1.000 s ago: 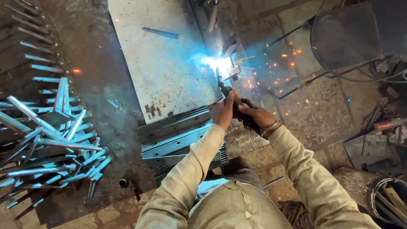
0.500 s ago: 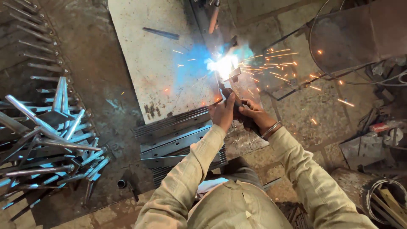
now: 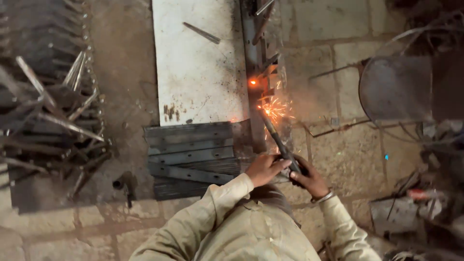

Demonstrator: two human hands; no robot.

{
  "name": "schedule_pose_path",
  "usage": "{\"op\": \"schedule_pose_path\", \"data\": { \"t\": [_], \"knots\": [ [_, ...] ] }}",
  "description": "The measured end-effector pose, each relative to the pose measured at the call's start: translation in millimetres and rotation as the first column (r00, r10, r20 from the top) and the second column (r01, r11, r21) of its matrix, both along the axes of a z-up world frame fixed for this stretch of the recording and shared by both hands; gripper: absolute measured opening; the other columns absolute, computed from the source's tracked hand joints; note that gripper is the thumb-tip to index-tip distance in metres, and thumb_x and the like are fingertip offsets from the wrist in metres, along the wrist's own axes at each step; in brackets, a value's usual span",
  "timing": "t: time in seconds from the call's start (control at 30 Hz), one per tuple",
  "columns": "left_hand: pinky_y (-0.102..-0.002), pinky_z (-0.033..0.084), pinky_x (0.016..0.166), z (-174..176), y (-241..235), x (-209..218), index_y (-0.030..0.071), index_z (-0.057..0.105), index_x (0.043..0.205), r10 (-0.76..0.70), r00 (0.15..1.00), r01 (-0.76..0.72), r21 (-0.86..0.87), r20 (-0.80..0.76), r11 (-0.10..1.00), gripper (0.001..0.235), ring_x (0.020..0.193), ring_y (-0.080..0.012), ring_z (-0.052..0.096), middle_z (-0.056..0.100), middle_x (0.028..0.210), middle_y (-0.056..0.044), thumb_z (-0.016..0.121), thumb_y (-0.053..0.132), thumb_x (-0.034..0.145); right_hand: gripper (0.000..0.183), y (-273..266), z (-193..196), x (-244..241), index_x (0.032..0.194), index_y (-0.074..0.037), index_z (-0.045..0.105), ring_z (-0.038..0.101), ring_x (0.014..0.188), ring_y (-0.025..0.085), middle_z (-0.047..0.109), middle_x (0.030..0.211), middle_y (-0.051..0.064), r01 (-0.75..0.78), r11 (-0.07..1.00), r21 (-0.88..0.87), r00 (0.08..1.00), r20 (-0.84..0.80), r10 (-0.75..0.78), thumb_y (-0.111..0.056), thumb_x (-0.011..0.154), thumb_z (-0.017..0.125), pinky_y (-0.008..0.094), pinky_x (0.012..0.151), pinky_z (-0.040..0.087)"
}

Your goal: The person aligns metal bars and brackets on a workbench, then uses a welding torch to join the pieces. They repeatedly reposition the metal parts and weld at different joints, producing bright sparks and smoke during welding.

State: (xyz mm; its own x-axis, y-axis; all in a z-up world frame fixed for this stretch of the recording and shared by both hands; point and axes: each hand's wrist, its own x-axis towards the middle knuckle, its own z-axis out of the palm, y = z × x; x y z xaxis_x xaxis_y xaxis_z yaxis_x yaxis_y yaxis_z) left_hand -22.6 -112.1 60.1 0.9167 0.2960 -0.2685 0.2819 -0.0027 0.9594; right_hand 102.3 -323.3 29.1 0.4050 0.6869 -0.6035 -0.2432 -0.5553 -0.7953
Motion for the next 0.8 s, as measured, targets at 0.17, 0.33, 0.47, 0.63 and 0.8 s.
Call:
{"op": "schedule_pose_path", "data": {
  "t": [0.17,0.33,0.47,0.63,0.8],
  "knots": [
    [-0.047,0.053,0.072,-32,-42,34,0.001,0.076,0.099,-0.112,0.975,0.139,0.131,-0.194,0.982,0.066,0.079,-0.0375,0.073,0.072,0.083,-0.022,0.059,0.065,0.094,0.068,-38,-33,33,0.152,-0.005,0.046,0.057,0.067,0.011,0.065,0.087,0.004,0.082,0.992,0.092,0.996,-0.051,-0.077,-0.023,0.091,0.071,0.026,0.055,0.046],
    [-0.048,0.053,0.078,-56,-57,62,0.005,0.074,0.106,0.042,0.939,0.044,0.241,-0.340,0.970,0.066,0.088,-0.0379,0.072,0.074,0.092,-0.019,0.053,0.066,0.096,0.046,-33,-60,78,0.134,0.003,0.055,0.067,0.069,0.014,0.068,0.080,0.007,0.142,0.975,0.172,0.990,-0.025,-0.140,-0.027,0.100,0.061,0.030,0.063,0.057],
    [-0.047,0.054,0.081,-67,-60,61,0.005,0.072,0.113,0.329,0.919,-0.264,0.279,-0.218,0.923,0.064,0.095,-0.0374,0.071,0.075,0.100,-0.018,0.055,0.064,0.093,0.044,-8,-61,102,0.130,0.000,0.058,0.062,0.061,0.017,0.064,0.073,0.007,0.040,0.994,0.099,0.999,0.008,-0.041,-0.034,0.102,0.058,0.031,0.055,0.047],
    [-0.047,0.051,0.098,-81,-51,64,0.008,0.072,0.123,0.495,0.852,-0.385,0.439,-0.169,0.812,0.063,0.115,-0.0360,0.068,0.073,0.121,-0.018,0.057,0.063,0.095,0.046,25,-64,118,0.118,0.002,0.063,0.058,0.059,0.015,0.061,0.069,0.006,-0.019,0.997,0.072,0.996,0.084,0.013,-0.041,0.102,0.061,0.030,0.055,0.049],
    [-0.050,0.045,0.100,-49,-28,80,0.012,0.067,0.132,0.521,0.832,-0.407,0.431,-0.188,0.805,0.066,0.121,-0.0352,0.062,0.067,0.131,-0.016,0.057,0.063,0.091,0.044,57,-59,127,0.114,-0.001,0.064,0.058,0.057,0.014,0.062,0.069,0.005,-0.040,0.999,0.007,0.996,0.079,0.039,-0.043,0.102,0.059,0.029,0.053,0.049]
  ]
}}
